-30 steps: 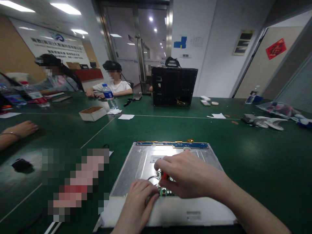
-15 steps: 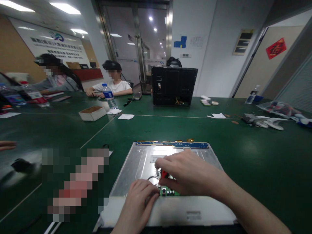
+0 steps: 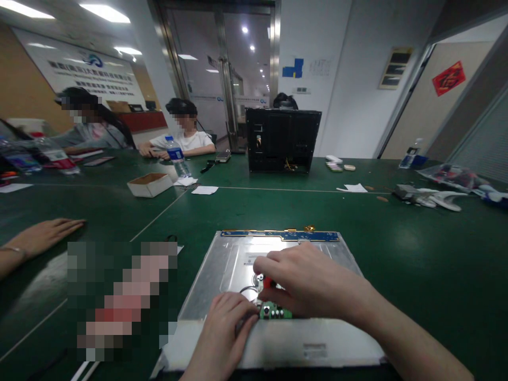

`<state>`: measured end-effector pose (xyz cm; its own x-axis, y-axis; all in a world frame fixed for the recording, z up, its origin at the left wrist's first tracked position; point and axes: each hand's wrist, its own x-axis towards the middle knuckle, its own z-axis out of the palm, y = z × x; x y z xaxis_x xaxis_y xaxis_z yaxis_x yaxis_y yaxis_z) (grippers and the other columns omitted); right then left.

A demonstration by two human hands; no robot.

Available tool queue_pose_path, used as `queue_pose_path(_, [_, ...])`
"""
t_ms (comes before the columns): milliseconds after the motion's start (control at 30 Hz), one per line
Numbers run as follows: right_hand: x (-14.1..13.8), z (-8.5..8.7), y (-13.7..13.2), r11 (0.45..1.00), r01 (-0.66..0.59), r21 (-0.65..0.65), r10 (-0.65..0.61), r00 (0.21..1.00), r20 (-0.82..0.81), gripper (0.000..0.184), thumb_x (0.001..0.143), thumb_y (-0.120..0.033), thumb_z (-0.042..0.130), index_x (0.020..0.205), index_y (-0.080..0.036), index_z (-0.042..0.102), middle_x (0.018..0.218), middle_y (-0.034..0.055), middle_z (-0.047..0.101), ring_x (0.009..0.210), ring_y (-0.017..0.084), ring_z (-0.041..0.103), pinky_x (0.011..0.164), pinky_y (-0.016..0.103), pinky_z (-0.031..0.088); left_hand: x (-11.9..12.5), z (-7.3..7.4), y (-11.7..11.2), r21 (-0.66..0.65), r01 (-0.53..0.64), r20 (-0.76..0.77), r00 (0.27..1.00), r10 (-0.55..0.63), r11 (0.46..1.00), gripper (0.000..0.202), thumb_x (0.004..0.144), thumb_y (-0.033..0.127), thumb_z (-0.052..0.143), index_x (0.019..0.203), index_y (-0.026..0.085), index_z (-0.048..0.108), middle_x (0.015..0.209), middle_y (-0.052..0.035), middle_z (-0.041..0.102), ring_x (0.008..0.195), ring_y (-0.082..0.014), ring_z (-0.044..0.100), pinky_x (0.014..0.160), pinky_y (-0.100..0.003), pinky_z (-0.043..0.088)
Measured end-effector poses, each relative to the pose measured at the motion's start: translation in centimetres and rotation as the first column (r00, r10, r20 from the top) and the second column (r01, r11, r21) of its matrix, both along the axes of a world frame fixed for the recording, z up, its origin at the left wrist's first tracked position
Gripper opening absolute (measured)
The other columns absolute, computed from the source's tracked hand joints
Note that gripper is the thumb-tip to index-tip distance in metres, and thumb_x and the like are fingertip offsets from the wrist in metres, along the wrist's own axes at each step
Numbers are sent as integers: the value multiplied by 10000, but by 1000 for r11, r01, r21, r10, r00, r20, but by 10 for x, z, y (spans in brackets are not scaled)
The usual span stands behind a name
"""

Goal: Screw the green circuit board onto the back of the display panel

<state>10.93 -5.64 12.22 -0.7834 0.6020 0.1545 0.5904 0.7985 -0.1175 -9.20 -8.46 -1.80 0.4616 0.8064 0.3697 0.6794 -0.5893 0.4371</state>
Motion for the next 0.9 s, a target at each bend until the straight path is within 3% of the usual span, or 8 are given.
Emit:
queue_pose_path(133, [2,0,-1,1000,-18,-12,18,1000,-5,148,858,-310,509,928,-180,521,825,17,645,628,131,516,475,276,213,0,-1,1,22,-5,11,1000,5,1000,103,846,187,536,801,223,621,772,-9,638,753,-199,593,733,-349,440])
queue_pose_path(300, [3,5,-4,997,-77,-16,77,997,-3,170,793,-236,531,946,-165,507,896,35,624,643,125,493,467,256,229,0,0,1,19,0,10,1000,0,1000,104,845,189,532,804,222,622,787,-12,645,761,-196,596,737,-339,445])
queue_pose_path(600, [0,1,-2,1000,-14,5,14,1000,19,160,882,-336,494,885,-180,528,784,14,650,619,130,530,480,278,202,1,1,0,14,-11,20,1000,11,1000,128,853,198,515,796,223,627,799,-25,650,777,-202,590,742,-349,448])
queue_pose_path(800, [2,7,-6,994,-104,-23,104,994,16,148,790,-235,517,918,-165,496,849,27,613,613,118,473,461,259,239,2,3,0,31,-8,27,1000,7,999,118,836,183,525,775,220,619,764,-13,645,748,-200,595,720,-339,452])
queue_pose_path(900, [1,5,-4,996,-91,-16,91,996,9,136,814,-219,497,941,-172,490,847,20,624,606,116,474,457,258,224,1,3,0,29,-6,20,1000,6,1000,112,837,179,532,788,221,623,783,-12,648,765,-200,599,734,-338,453])
